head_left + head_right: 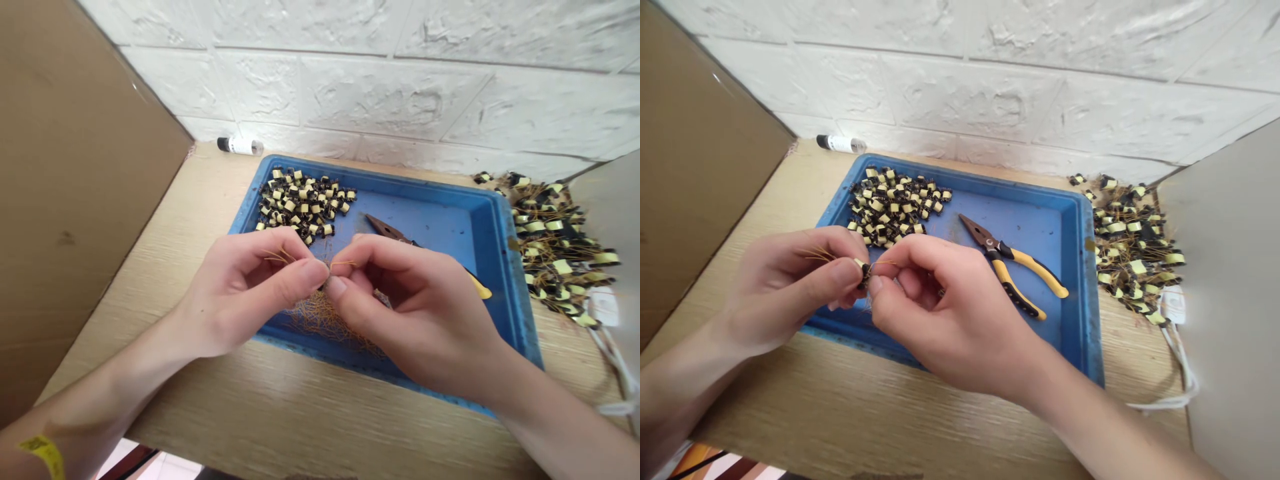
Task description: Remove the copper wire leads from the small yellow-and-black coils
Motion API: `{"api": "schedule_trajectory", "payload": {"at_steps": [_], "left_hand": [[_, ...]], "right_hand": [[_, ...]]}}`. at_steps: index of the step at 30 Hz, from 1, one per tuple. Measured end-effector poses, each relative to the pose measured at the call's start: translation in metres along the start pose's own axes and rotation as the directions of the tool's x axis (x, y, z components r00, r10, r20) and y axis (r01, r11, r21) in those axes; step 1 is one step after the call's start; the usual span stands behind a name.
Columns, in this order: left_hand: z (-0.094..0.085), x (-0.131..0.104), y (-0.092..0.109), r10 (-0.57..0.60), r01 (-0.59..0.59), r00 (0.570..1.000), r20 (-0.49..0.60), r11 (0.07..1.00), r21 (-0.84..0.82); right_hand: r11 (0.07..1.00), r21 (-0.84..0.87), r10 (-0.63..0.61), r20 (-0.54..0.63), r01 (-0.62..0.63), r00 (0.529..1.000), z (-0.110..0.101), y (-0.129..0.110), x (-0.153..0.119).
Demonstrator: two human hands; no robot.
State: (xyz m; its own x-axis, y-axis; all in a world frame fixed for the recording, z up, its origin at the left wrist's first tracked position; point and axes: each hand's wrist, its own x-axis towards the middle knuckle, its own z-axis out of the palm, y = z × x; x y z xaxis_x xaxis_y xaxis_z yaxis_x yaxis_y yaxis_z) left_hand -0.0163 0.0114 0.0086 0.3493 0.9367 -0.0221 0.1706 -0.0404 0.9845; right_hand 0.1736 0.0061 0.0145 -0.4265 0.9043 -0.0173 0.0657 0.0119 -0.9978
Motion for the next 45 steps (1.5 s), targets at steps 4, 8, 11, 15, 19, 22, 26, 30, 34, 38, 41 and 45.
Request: {"api": "schedule_trajectory", "payload": {"at_steps": [4, 8, 11, 15, 19, 22, 26, 30, 34, 38, 41, 45], "left_hand": [[-0.0003, 0.0001, 0.0003, -0.001, 0.001, 1.0, -0.013, 1.0, -0.02], [-0.0007, 0.0005, -0.0008, -0.004, 0.004, 1.0, 0.004, 0.997, -0.076], [-0.0007, 0.0012, -0.0012, -0.004, 0.005, 1.0, 0.006, 0.994, -0.11], [-0.0004, 0.0011, -0.0003, -0.012, 0.013, 1.0, 0.007, 0.994, -0.112], [-0.0005, 0.0004, 0.0007, -0.018, 0.018, 1.0, 0.004, 0.996, -0.085], [-0.0006, 0.0004, 0.001, -0.018, 0.019, 1.0, 0.02, 0.997, -0.075], [-0.0004, 0.0004, 0.0013, -0.019, 0.019, 1.0, 0.023, 1.0, -0.024], [-0.0004, -0.0009, 0.001, 0.006, -0.006, 1.0, 0.013, 1.0, 0.004], [-0.0005, -0.0023, 0.0005, 0.024, -0.024, 1.0, 0.013, 0.999, -0.021], [-0.0006, -0.0011, -0.0001, 0.038, -0.038, 0.999, -0.014, 0.999, -0.02], [-0.0007, 0.0, -0.0003, 0.034, -0.034, 0.999, -0.034, 0.999, -0.004], [-0.0003, 0.0, 0.0007, 0.027, -0.027, 0.999, -0.041, 1.0, 0.008]], "right_hand": [[0.98, -0.152, -0.14, -0.043, 0.132, 0.989, 0.001, 0.0013, 0.0003], [0.95, -0.223, -0.232, -0.041, 0.218, 0.972, 0.0005, 0.0023, 0.0006], [0.927, -0.276, -0.281, -0.066, 0.253, 0.957, 0.0004, 0.003, -0.0003], [0.889, -0.369, -0.328, -0.104, 0.27, 0.939, 0.001, 0.0038, -0.0022], [0.857, -0.425, -0.367, -0.106, 0.291, 0.924, 0.0008, 0.0036, -0.0033], [0.833, -0.458, -0.401, -0.113, 0.311, 0.909, 0.0009, 0.0025, -0.0035], [0.779, -0.537, -0.458, -0.133, 0.325, 0.879, 0.0023, 0.0034, -0.0038], [0.733, -0.586, -0.5, -0.119, 0.346, 0.858, 0.0029, 0.0061, -0.004], [0.782, -0.517, -0.458, -0.1, 0.347, 0.883, 0.0021, 0.0055, -0.0029], [0.869, -0.4, -0.351, -0.084, 0.291, 0.933, 0.0, 0.0028, -0.0015], [0.935, -0.282, -0.241, -0.064, 0.214, 0.968, -0.0015, 0.0001, -0.0008], [0.985, -0.136, -0.114, -0.072, 0.103, 0.991, -0.0021, -0.0035, 0.0002]]}}
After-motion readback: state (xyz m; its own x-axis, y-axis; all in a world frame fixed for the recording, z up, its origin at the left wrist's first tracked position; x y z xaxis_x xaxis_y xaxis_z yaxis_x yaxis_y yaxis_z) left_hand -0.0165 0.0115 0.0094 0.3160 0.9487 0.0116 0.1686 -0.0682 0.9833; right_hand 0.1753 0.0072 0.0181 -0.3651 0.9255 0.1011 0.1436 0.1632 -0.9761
